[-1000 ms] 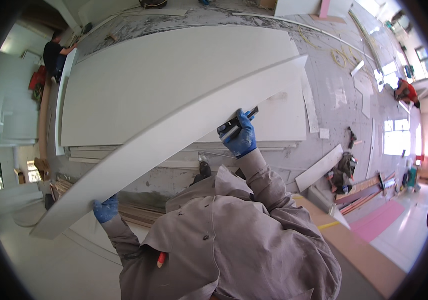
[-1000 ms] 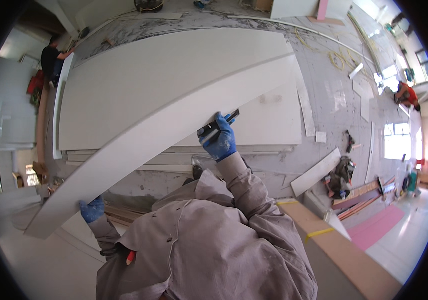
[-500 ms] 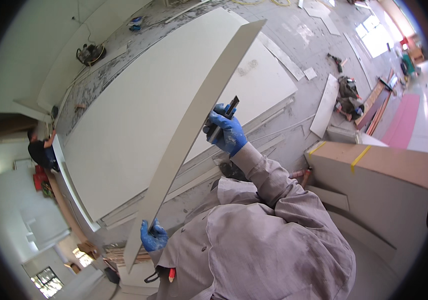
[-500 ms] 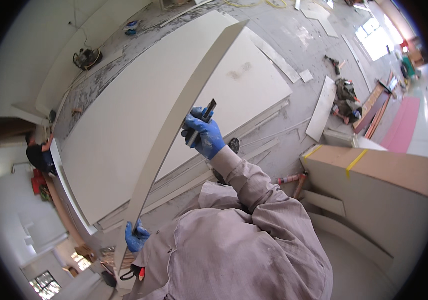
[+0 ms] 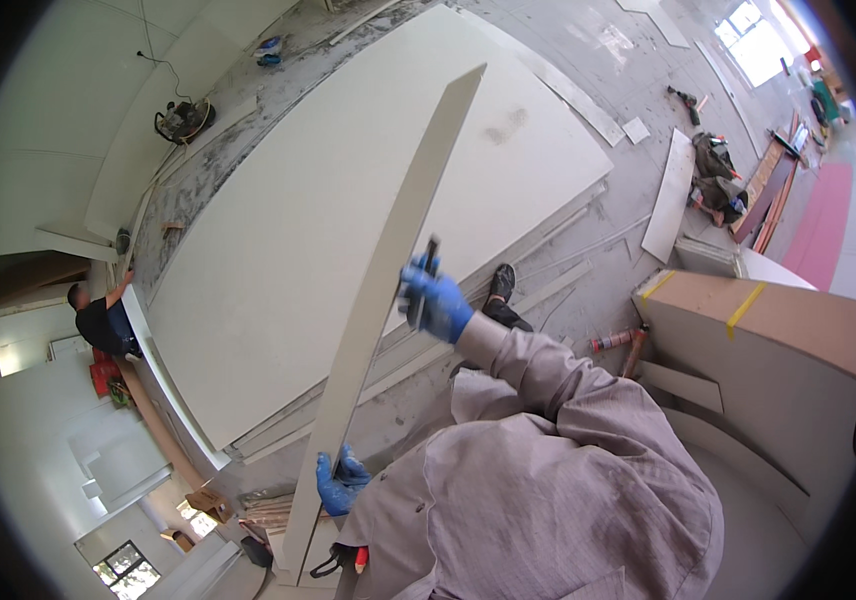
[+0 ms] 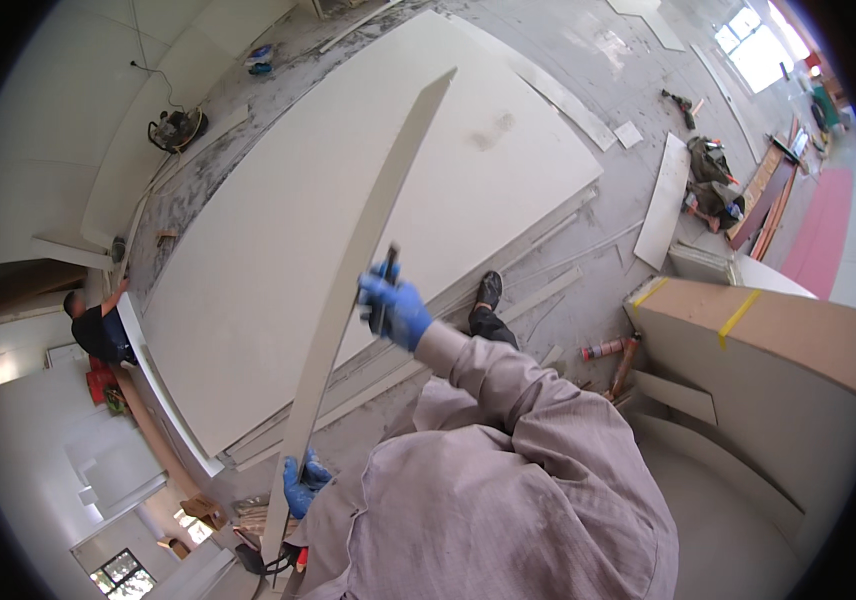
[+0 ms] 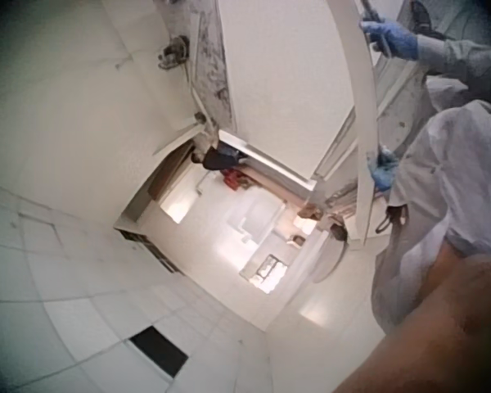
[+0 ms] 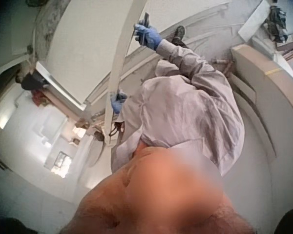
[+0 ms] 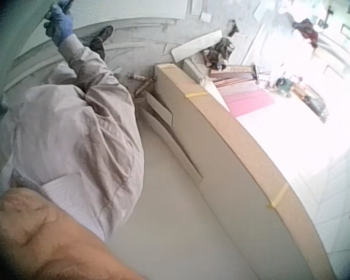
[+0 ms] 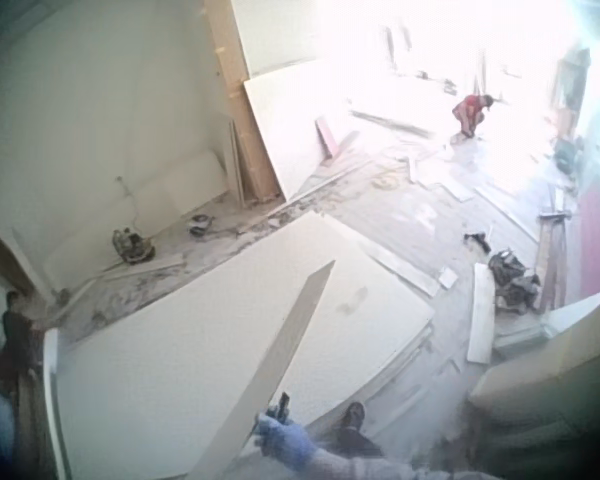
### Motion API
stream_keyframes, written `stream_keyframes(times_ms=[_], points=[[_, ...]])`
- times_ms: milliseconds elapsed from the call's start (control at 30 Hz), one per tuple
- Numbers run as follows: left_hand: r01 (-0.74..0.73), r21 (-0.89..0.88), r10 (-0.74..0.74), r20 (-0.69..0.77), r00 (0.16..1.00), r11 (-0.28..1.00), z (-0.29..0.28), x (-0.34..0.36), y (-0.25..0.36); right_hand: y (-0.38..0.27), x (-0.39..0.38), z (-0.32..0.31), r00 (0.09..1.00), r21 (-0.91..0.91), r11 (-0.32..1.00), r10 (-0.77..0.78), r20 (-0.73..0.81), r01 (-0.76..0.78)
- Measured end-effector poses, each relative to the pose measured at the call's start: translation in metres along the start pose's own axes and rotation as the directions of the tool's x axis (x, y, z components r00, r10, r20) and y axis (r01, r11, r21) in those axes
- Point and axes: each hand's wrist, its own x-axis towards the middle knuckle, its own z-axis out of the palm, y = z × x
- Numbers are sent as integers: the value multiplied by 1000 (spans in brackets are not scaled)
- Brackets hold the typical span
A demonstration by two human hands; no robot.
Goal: The person positions a large white drywall sheet on the floor, aligns it with other pieces, and uses a utility knife to score and snap the board along a straight line. The person then lifts and moves the cut piece aside.
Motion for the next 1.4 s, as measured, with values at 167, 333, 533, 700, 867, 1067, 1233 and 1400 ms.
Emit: stream_keyframes(times_ms=[167, 333, 533, 700, 867, 1067, 1233, 1400], points=[[19, -148, -10, 59, 998, 989, 55, 21, -34, 76, 0, -4, 987, -236, 970, 15, -159, -52], [33, -65, 12, 600, 800, 997, 11, 34, -40, 64, 47, 14, 963, -194, 971, 83, -257, -136], [-244, -39, 217, 604, 767, 969, -43, 15, 60, 28, 151, -22, 959, -307, 921, 179, -218, -242], [-239, 83, 140, 611, 779, 968, -51, -6, 117, 10, 197, -27, 922, -290, 886, 296, -248, -362], [-288, 739, -141, 458, 878, 609, 34, -1, 113, 14, 245, -21, 970, -294, 928, 194, -146, -230], [-416, 693, -128, 589, 798, 589, 51, 186, 86, -23, 279, 40, 998, -272, 961, 35, -43, -45], [-545, 433, 46, 751, 658, 718, 232, 284, 12, -81, 190, 61, 988, -355, 931, 126, 90, -86], [-748, 524, 173, 760, 627, 407, 401, 389, -64, -120, 74, -19, 992, -374, 920, 126, 3, -115]])
